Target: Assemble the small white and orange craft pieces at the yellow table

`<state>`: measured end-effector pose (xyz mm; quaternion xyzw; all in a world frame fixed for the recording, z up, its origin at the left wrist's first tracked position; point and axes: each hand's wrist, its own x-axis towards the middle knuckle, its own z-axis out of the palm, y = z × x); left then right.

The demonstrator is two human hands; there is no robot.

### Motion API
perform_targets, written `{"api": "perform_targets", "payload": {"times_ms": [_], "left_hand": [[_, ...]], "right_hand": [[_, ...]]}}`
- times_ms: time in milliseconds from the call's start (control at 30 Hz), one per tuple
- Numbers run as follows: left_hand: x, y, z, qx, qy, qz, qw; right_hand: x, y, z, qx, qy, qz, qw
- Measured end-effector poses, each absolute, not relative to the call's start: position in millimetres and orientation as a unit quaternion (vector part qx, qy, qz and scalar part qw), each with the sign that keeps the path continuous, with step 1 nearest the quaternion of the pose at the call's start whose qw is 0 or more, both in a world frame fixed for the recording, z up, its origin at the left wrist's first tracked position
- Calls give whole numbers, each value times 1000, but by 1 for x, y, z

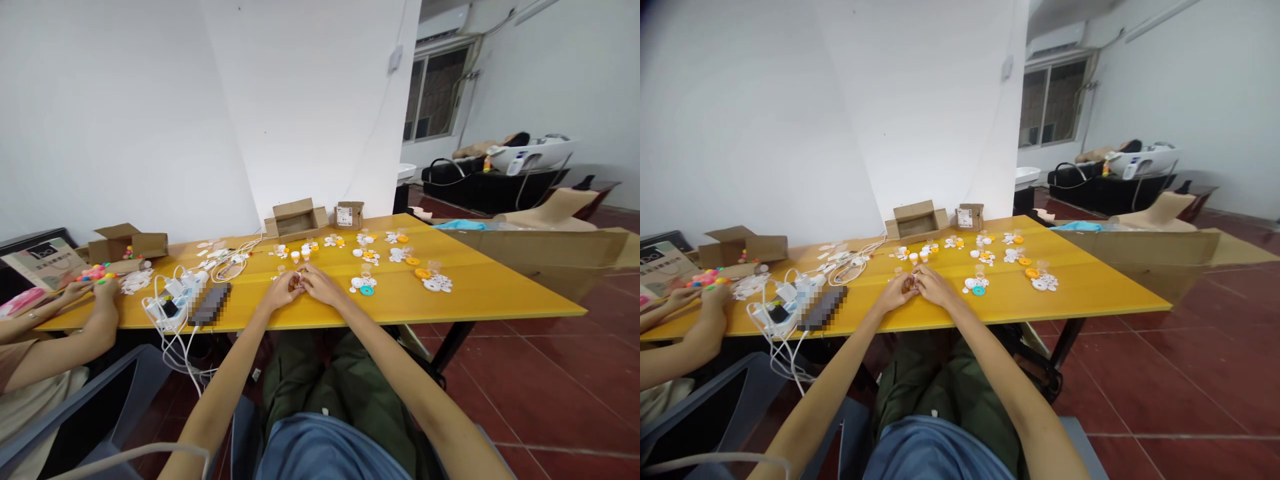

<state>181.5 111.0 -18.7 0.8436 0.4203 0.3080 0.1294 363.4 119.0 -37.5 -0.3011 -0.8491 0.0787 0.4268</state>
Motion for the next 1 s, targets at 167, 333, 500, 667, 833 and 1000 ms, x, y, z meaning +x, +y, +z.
{"api": "perform_targets", "payload": {"times_ms": [167, 333, 500, 667, 833, 1000], "left_hand": [[182, 111, -18, 844, 412, 319, 130], [182, 112, -19, 844, 412, 320, 126], [183, 112, -18, 844, 414, 316, 128], [183, 112, -18, 845, 416, 311, 128], [183, 113, -19, 842, 417, 318, 130], [183, 112, -18, 838, 419, 321, 139]], "right_hand": [[365, 116, -34, -295, -854, 80, 421], [365, 118, -36, -284, -859, 65, 420], [364, 120, -41, -290, -859, 49, 419], [363, 122, -45, -291, -862, 35, 414], [364, 123, -45, -293, -862, 25, 412], [364, 121, -43, -293, -864, 18, 408]]}}
